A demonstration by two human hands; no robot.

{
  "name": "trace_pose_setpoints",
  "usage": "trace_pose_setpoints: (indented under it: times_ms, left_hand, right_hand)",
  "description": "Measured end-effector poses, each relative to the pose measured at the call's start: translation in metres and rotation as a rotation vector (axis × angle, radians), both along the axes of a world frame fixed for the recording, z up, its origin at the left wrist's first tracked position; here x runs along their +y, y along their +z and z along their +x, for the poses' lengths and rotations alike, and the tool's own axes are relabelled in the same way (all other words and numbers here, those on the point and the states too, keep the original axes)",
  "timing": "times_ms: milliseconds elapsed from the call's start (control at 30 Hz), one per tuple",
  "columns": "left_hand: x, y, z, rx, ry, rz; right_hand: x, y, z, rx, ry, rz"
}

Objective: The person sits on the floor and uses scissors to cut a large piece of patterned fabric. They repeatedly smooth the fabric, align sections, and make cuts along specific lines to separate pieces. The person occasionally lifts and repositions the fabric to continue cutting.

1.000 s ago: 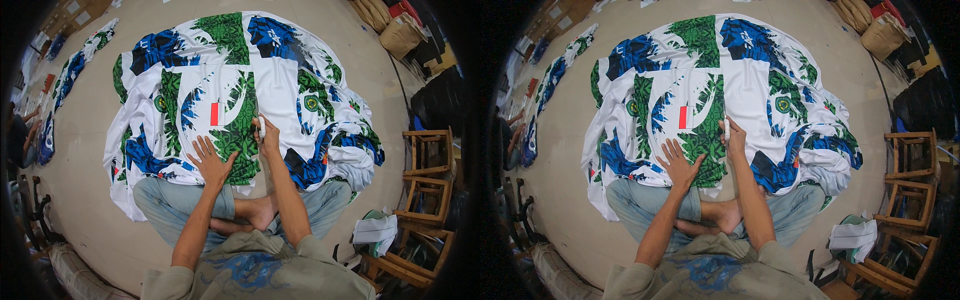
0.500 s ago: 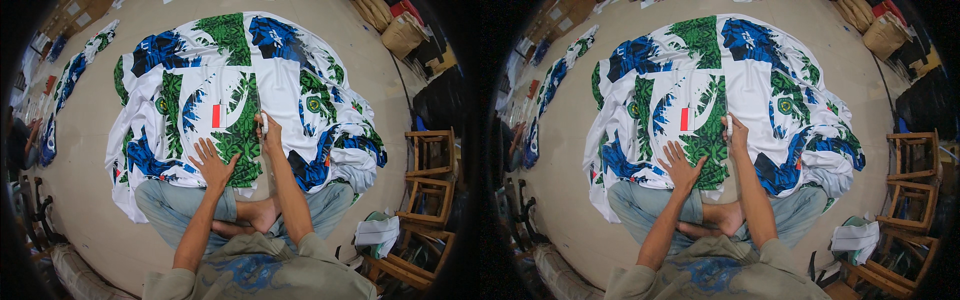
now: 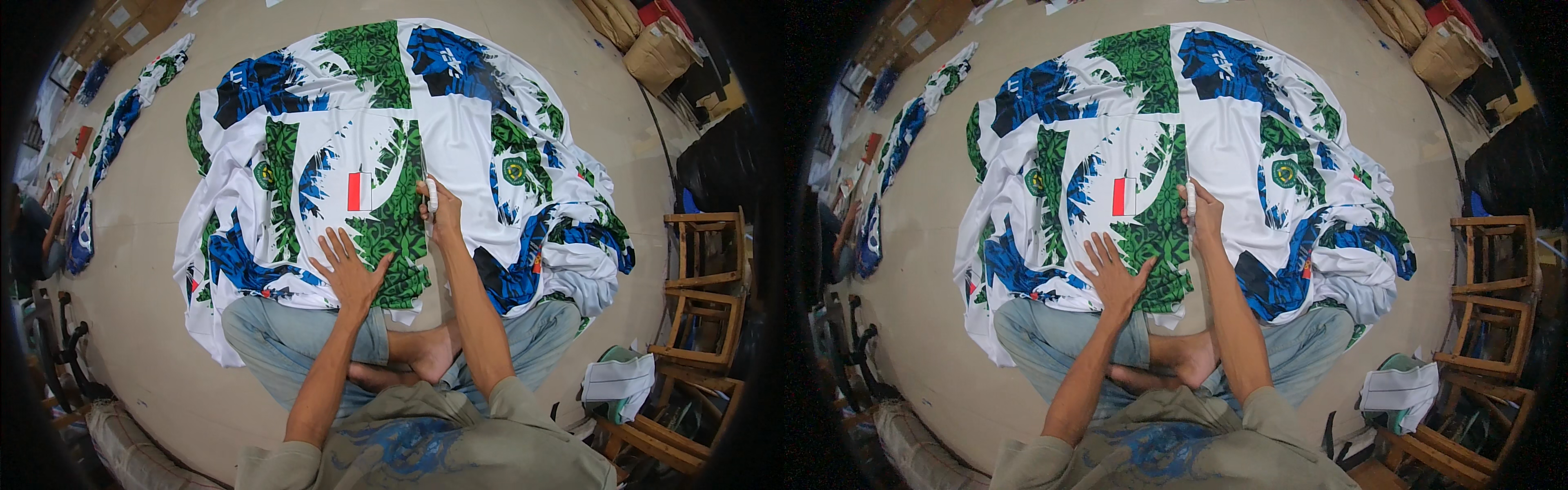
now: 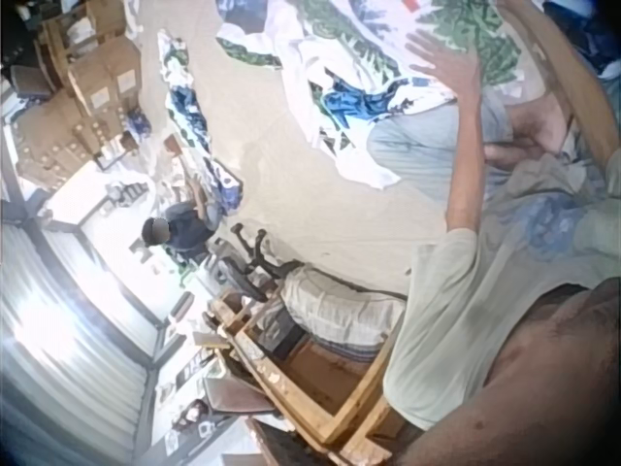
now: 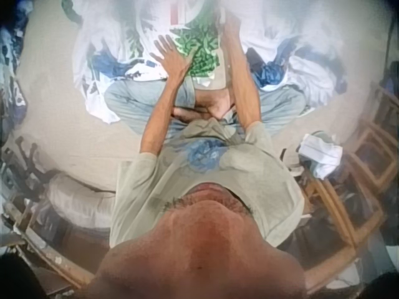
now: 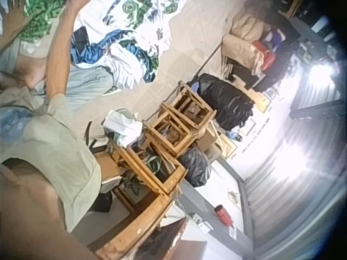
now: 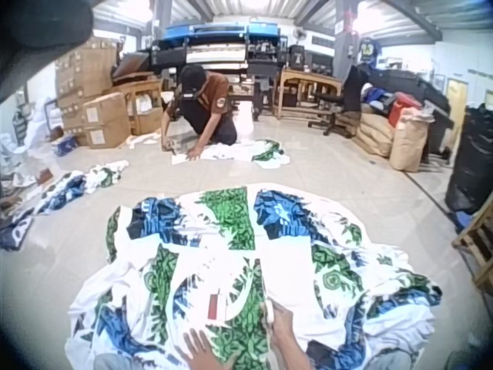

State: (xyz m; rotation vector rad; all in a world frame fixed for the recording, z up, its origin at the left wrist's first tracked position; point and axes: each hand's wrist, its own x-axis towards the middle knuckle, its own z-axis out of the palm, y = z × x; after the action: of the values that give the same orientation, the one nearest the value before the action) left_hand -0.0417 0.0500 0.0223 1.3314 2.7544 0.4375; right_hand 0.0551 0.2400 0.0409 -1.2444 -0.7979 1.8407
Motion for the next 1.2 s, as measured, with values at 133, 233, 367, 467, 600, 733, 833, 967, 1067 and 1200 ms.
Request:
trace_pose_setpoints:
  times_ms: [133,233,367,467,600,733,833,967,1067,1200]
  left_hand:
    - [-0.001,-0.001,0.0,0.003,-0.003,0.0]
    - [-0.001,-0.002,-0.001,0.003,-0.003,0.002]
    - [0.0,-0.001,-0.001,-0.008,-0.001,0.004]
    - [0.0,0.001,-0.002,-0.012,-0.003,-0.002]
    - [0.0,0.005,-0.001,-0.028,-0.009,-0.008]
    - [0.0,0.005,-0.001,-0.027,-0.007,-0.006]
    - [-0.001,0.005,-0.002,-0.027,-0.007,-0.004]
    - [0.0,0.004,-0.001,-0.017,-0.012,0.0]
    - [0.0,0.007,-0.001,-0.015,-0.007,-0.002]
    - [0.0,0.006,-0.001,-0.013,-0.002,-0.004]
  right_hand:
    - [-0.001,-0.001,-0.002,-0.031,0.027,0.043]
    - [-0.001,-0.001,-0.003,0.0,0.011,0.036]
    - [0.005,-0.001,-0.004,0.03,-0.029,0.024]
    - [0.009,0.003,-0.01,0.016,-0.023,0.022]
    - [0.01,0.002,-0.012,-0.013,-0.002,0.033]
    - [0.011,-0.003,-0.012,-0.002,0.01,0.051]
    - [0.011,-0.001,-0.013,-0.006,0.003,0.042]
    - [0.022,-0.002,-0.014,-0.017,0.0,0.052]
    - [0.024,-0.001,-0.018,-0.028,0.016,0.073]
    - [0.024,0.002,-0.018,-0.066,0.037,0.075]
